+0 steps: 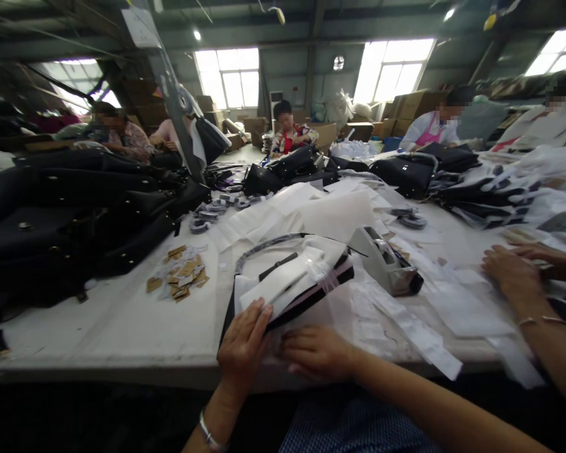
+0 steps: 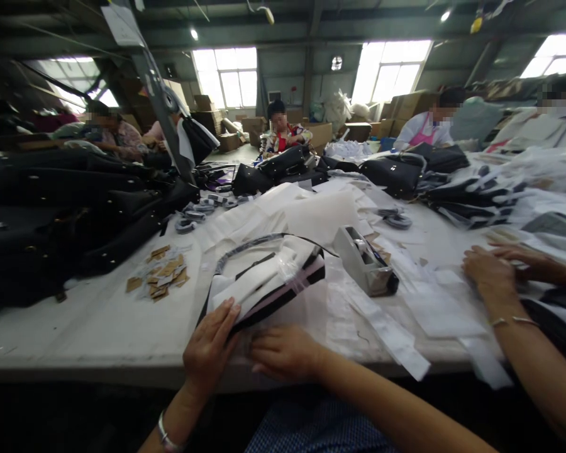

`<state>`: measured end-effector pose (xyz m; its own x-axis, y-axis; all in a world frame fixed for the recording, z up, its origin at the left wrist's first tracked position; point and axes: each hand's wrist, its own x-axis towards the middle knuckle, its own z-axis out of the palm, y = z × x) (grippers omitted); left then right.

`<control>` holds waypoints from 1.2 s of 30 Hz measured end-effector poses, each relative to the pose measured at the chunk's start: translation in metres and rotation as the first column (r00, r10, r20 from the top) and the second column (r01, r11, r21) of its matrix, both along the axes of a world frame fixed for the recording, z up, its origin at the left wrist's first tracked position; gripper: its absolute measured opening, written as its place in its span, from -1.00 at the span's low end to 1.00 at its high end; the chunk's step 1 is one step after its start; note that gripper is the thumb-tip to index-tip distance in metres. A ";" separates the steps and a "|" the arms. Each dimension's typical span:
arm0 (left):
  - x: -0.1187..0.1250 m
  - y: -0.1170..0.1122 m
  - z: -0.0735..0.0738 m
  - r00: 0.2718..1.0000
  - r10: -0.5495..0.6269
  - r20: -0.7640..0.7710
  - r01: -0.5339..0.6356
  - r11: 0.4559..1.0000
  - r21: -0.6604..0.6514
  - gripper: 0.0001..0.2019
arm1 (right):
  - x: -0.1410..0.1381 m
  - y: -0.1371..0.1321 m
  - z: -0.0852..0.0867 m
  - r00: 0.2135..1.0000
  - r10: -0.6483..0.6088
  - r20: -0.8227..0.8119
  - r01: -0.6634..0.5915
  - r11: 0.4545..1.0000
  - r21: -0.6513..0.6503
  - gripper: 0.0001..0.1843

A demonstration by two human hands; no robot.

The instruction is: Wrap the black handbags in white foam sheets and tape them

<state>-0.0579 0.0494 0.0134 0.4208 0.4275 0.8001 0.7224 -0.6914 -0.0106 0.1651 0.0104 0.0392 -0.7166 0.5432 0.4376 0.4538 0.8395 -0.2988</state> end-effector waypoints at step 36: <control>0.015 -0.041 -0.012 0.988 -0.157 -0.009 0.157 0.988 -0.005 -0.63 | 0.006 0.191 0.024 0.858 -0.500 -0.118 0.122 0.422 -0.898 -0.62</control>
